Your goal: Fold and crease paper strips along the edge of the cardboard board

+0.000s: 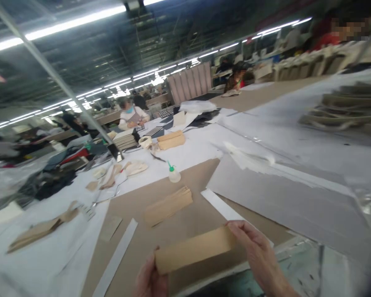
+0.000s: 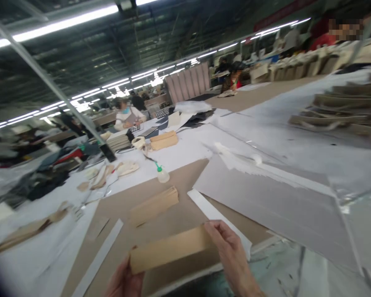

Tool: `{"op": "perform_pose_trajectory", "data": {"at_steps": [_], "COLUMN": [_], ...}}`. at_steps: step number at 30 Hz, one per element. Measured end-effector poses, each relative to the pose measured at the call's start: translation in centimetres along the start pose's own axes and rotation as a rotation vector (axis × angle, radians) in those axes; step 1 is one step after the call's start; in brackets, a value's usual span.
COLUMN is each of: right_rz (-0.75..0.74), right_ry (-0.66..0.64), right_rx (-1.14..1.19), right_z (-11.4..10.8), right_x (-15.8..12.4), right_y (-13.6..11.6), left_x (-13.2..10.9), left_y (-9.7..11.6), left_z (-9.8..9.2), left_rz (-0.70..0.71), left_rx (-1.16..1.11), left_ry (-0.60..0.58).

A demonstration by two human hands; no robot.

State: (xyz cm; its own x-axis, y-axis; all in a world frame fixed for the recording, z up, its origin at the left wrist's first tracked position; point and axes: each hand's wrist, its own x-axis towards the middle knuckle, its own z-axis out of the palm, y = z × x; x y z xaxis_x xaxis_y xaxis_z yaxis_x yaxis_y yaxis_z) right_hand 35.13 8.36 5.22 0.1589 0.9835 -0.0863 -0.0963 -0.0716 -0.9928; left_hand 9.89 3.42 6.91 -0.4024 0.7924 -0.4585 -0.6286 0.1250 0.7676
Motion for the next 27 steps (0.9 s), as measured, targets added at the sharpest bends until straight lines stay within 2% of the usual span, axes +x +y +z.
{"op": "perform_pose_trajectory", "data": {"at_steps": [2,3,4,6,8,10,12,13,14,17,19,23,25,27], "right_rz": [0.097,0.134,0.100,-0.082,-0.359,-0.635,-0.820,-0.886,-0.912,-0.790,-0.717,-0.495,-0.349,-0.218], "right_ry": [-0.108,-0.203,-0.229,-0.288,-0.277,-0.200,-0.220,-0.248,-0.339,-0.580,-0.641,-0.662,-0.668,-0.675], "right_rx": [-0.068,-0.181,-0.311,-0.567,-0.782,-0.937,-0.912,-0.845,-0.783,-0.570,-0.436,-0.303,-0.260,-0.213], "right_z": [-1.2,-2.1,-3.0,-4.8,-5.7,-4.9,-2.5,-0.9,0.7,5.1,6.7,7.4,7.2,7.0], "right_x": [0.0,0.2,0.6,1.3,1.7,1.2,0.2,-0.5,-1.1,-2.8,-3.6,-4.4,-4.7,-4.9], "right_y": [1.6,2.5,3.4,4.6,4.6,3.0,0.4,-0.9,-2.2,-4.8,-5.3,-5.2,-5.3,-5.5], "left_x": [-0.2,-0.4,-0.6,-1.4,-2.3,-3.1,-3.7,-3.9,-4.1,-4.8,-5.2,-5.7,-5.8,-5.8], "left_y": [0.1,0.3,0.6,1.3,2.0,2.4,2.7,2.8,2.8,2.8,2.8,2.9,2.9,2.7], "left_z": [0.6,0.8,1.0,1.1,1.1,1.2,1.4,1.5,1.6,1.8,1.7,1.4,1.2,1.1], "left_rz": [0.008,0.027,0.051,0.096,0.137,0.189,0.246,0.268,0.289,0.391,0.487,0.574,0.531,0.427], "left_rx": [-0.065,-0.063,-0.044,0.047,0.179,0.317,0.434,0.479,0.518,0.607,0.645,0.652,0.598,0.508], "left_ry": [0.000,-0.010,-0.023,-0.061,-0.120,-0.201,-0.298,-0.347,-0.391,-0.459,-0.447,-0.414,-0.421,-0.399]}}
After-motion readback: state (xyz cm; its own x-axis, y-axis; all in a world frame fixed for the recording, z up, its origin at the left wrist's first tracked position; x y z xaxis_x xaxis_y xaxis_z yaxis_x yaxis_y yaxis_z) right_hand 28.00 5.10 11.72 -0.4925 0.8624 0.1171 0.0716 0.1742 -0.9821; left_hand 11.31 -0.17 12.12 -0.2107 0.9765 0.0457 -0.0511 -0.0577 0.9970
